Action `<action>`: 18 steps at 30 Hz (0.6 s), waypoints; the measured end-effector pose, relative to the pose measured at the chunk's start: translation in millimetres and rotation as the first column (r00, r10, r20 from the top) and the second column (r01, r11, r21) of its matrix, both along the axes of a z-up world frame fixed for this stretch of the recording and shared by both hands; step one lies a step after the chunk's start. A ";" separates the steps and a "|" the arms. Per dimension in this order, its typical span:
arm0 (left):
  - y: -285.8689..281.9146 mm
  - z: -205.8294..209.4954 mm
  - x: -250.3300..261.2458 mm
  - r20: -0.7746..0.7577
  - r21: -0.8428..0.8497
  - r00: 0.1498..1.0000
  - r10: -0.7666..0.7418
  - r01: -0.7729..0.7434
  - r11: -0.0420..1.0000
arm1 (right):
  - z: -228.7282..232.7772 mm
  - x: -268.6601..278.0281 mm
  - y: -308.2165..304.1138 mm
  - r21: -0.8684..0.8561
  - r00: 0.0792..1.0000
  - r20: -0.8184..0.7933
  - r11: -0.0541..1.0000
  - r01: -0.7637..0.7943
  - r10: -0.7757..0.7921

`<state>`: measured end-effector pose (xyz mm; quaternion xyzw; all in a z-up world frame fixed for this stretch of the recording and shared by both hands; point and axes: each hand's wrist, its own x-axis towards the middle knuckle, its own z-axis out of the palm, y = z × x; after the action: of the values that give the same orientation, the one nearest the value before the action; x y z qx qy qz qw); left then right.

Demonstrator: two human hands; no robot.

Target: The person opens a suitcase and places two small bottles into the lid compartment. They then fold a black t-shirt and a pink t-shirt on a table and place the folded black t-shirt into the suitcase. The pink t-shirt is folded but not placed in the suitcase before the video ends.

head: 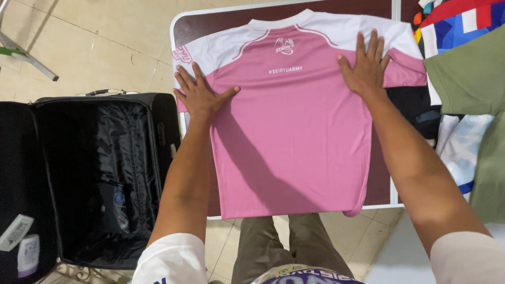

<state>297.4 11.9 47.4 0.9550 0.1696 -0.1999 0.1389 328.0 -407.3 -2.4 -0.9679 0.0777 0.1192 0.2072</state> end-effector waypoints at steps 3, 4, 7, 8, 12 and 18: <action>7.1 -0.8 3.8 0.008 0.023 1.000 -0.022 0.022 1.000 | 6.2 6.7 -20.9 0.059 0.994 0.111 0.998 0.000 -0.007; 10.0 -2.1 3.5 0.015 0.034 0.999 -0.034 0.034 0.999 | 7.7 7.5 -26.0 0.085 0.988 0.155 0.996 0.001 -0.014; 12.3 -12.8 -8.3 0.101 0.034 0.994 -0.044 0.040 0.999 | 11.7 -12.5 -40.9 -0.035 0.950 0.313 0.999 -0.005 0.016; 11.3 -17.7 -18.7 0.152 0.022 0.983 -0.105 0.103 0.994 | 11.3 -22.8 -41.3 -0.061 0.952 0.302 0.996 0.068 -0.046; -0.6 -35.4 -79.5 0.233 -0.043 0.943 -0.236 0.253 0.967 | 7.7 -69.4 -35.2 -0.170 0.920 0.374 0.967 0.191 -0.116; -12.5 -46.1 -143.1 0.164 -0.018 0.934 -0.317 0.324 0.946 | -9.3 -168.4 24.4 -0.088 0.941 0.301 0.987 -0.131 0.152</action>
<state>154.3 -0.6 1.4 0.9793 -0.0046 -0.1471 0.1388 159.6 -382.9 -11.7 -0.9841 -0.0213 -0.0206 0.1750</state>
